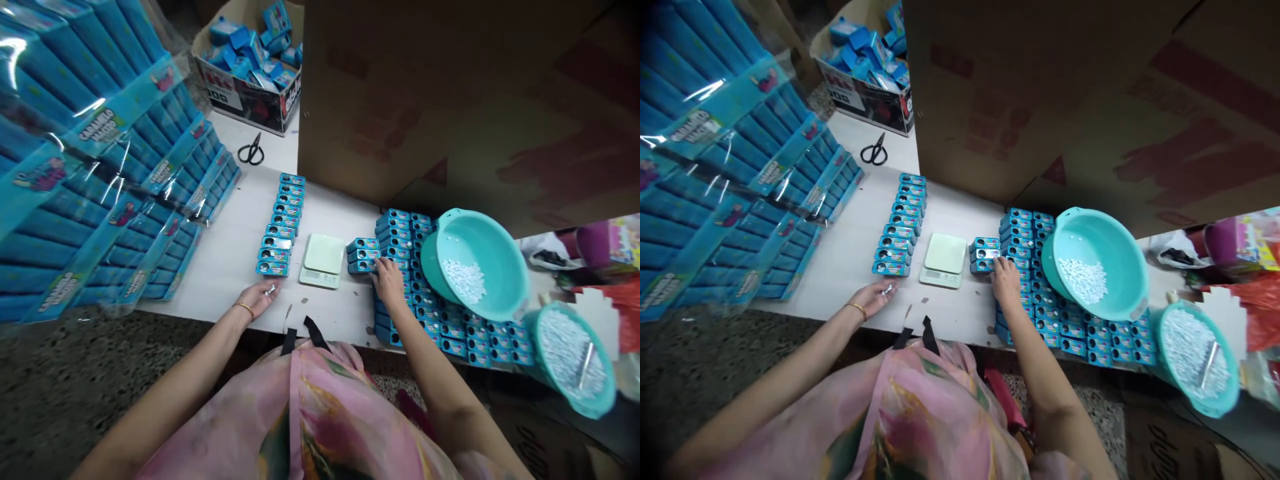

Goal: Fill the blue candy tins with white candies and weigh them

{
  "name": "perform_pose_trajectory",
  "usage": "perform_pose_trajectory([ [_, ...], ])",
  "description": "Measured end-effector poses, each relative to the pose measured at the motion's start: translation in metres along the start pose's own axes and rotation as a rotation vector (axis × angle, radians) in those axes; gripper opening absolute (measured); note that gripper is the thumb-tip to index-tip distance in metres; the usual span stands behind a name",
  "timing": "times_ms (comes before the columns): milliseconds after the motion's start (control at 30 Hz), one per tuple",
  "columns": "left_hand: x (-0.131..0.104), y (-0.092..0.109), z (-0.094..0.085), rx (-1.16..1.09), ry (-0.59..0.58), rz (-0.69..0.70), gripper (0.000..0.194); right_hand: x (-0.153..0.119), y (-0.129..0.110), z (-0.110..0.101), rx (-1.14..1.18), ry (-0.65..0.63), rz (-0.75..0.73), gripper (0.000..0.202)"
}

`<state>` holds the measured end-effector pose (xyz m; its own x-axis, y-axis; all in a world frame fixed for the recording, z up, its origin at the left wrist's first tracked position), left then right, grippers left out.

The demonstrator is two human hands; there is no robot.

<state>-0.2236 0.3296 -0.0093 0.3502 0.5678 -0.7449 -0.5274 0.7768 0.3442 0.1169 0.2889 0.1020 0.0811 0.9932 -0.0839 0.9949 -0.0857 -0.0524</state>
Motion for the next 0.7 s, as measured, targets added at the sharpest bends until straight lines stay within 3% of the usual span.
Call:
perform_pose_trajectory([
  [67, -0.008, -0.008, -0.001, -0.004, -0.024, -0.026, 0.027, 0.0, 0.007, 0.01, -0.069, -0.049, -0.035, 0.029],
  [167, -0.019, -0.019, -0.001, -0.004, -0.045, -0.052, 0.03, 0.001, -0.001, 0.019, -0.131, -0.064, -0.091, 0.023],
  [467, -0.042, -0.044, 0.002, 0.02, -0.102, -0.096, 0.028, 0.001, -0.018, 0.019, -0.227, -0.095, -0.208, 0.023],
  [567, -0.05, -0.027, 0.009, 0.087, -0.116, -0.015, 0.021, 0.0, -0.035, 0.01, -0.215, -0.094, -0.24, 0.022],
  [633, -0.053, -0.001, 0.016, 0.2, -0.113, 0.097, 0.017, -0.001, -0.05, 0.004, -0.202, -0.11, -0.249, 0.022],
  [700, -0.052, 0.032, 0.024, 0.425, -0.038, 0.239, 0.019, -0.001, -0.066, -0.001, -0.171, -0.126, -0.261, 0.023],
])
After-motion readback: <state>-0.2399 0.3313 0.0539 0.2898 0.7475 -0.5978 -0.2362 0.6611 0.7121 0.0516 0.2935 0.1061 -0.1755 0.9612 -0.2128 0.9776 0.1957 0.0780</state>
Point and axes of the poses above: each hand's wrist, its own x-axis towards the middle knuckle, its own z-axis out of the palm, y = z × x, the point moved 6 cm from there along x, towards the middle knuckle, and after that the axes turned 11 degrees about -y, right-handed, at the moved point
